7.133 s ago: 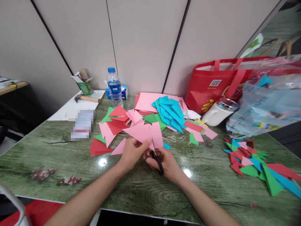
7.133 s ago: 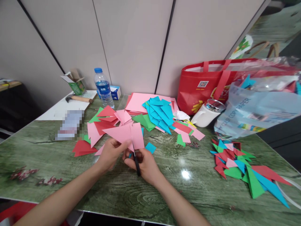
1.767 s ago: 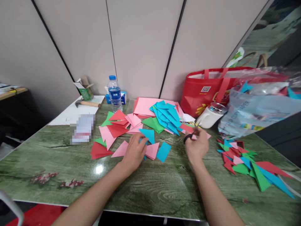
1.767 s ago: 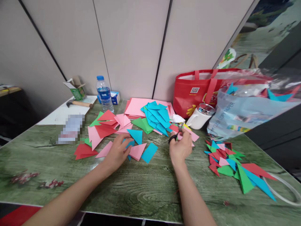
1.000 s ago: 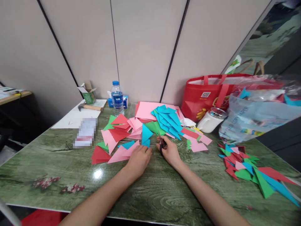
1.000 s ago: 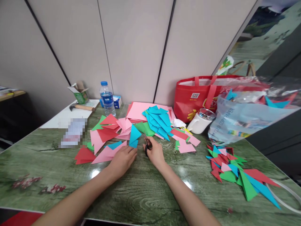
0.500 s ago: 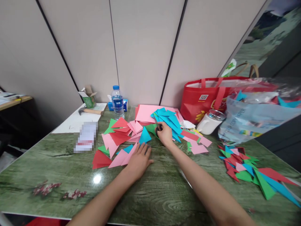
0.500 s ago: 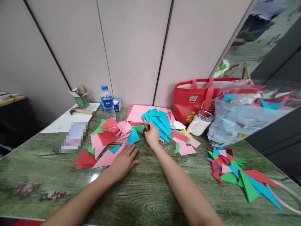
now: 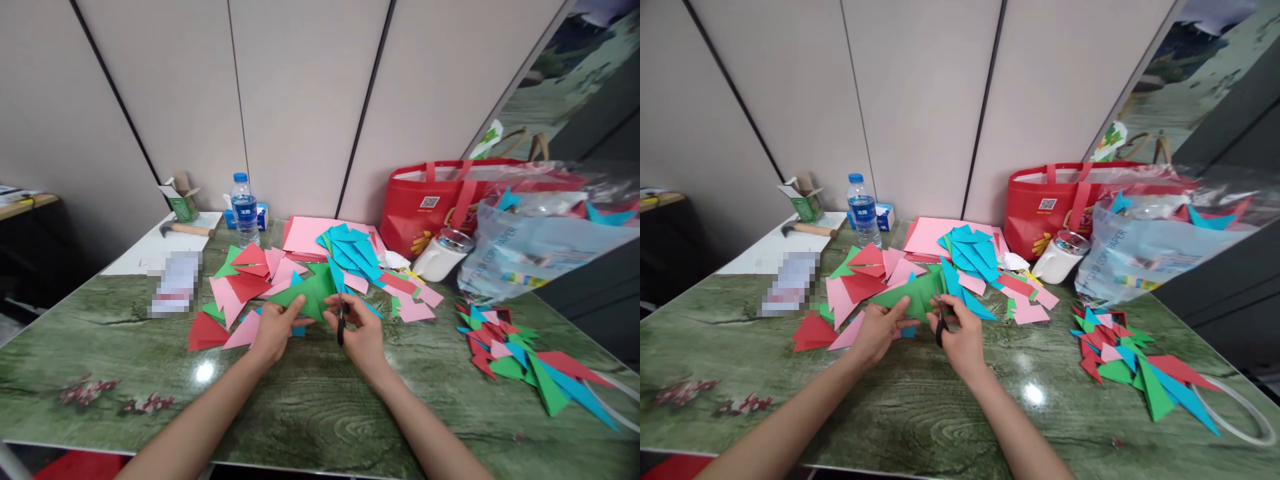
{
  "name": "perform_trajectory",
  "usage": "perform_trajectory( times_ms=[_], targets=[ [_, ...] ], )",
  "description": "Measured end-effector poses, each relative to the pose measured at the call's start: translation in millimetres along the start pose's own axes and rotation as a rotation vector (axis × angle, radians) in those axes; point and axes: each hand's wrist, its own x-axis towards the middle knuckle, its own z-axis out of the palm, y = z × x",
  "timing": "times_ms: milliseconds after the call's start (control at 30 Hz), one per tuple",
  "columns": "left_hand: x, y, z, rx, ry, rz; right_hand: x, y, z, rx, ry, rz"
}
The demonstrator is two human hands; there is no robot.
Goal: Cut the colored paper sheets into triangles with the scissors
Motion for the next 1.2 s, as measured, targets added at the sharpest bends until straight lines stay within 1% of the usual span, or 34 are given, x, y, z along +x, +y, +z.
perform_trajectory(
  times_ms=[67, 133, 200, 267, 300, 333, 367, 433, 500, 567, 667, 733, 867, 933, 1033, 1200],
  targets=[
    [5, 3, -4.2, 0.004, 0.153, 0.042, -1, 6, -1, 0.039, -0.003, 0.065],
    [11, 5, -9.6, 0.04, 0.298, 0.121, -1, 9, -2, 0.103, -0.093, 0.171],
    [14, 7, -14.3, 0.088, 0.366, 0.203, -1, 9, -2, 0.181, -0.226, 0.262],
    [16, 10, -16.1, 0.135, 0.404, 0.3, -2, 6, -1, 0.234, -0.343, 0.306],
    [16, 12, -15.6, 0.13, 0.405, 0.342, -3, 5, 0, 0.247, -0.391, 0.317],
    [15, 14, -14.1, 0.103, 0.38, 0.364, -4, 3, 1, 0.254, -0.43, 0.328],
    [14, 16, -12.1, 0.052, 0.328, 0.354, -5, 2, 2, 0.256, -0.458, 0.342],
    [12, 20, -7.4, -0.077, 0.258, 0.29, -7, -1, 4, 0.261, -0.497, 0.373],
    [10, 22, -4.0, -0.11, 0.227, 0.231, -9, -4, 6, 0.277, -0.522, 0.392],
    [8, 22, -3.2, -0.067, 0.206, 0.204, -10, -7, 7, 0.295, -0.54, 0.392],
    [5, 21, -4.3, 0.024, 0.166, 0.2, -11, -10, 7, 0.316, -0.564, 0.379],
    [3, 21, -4.4, 0.074, 0.117, 0.179, -11, -10, 7, 0.33, -0.575, 0.377],
    [-1, 22, -2.4, 0.201, -0.013, 0.083, -11, -10, 6, 0.337, -0.576, 0.362],
    [-1, 22, -1.6, 0.26, -0.051, 0.046, -11, -11, 6, 0.329, -0.565, 0.337],
    [-2, 20, -2.0, 0.279, -0.063, 0.045, -11, -12, 5, 0.336, -0.57, 0.32],
    [-3, 17, -3.1, 0.254, -0.05, 0.084, -12, -12, 5, 0.369, -0.598, 0.357]
  ],
)
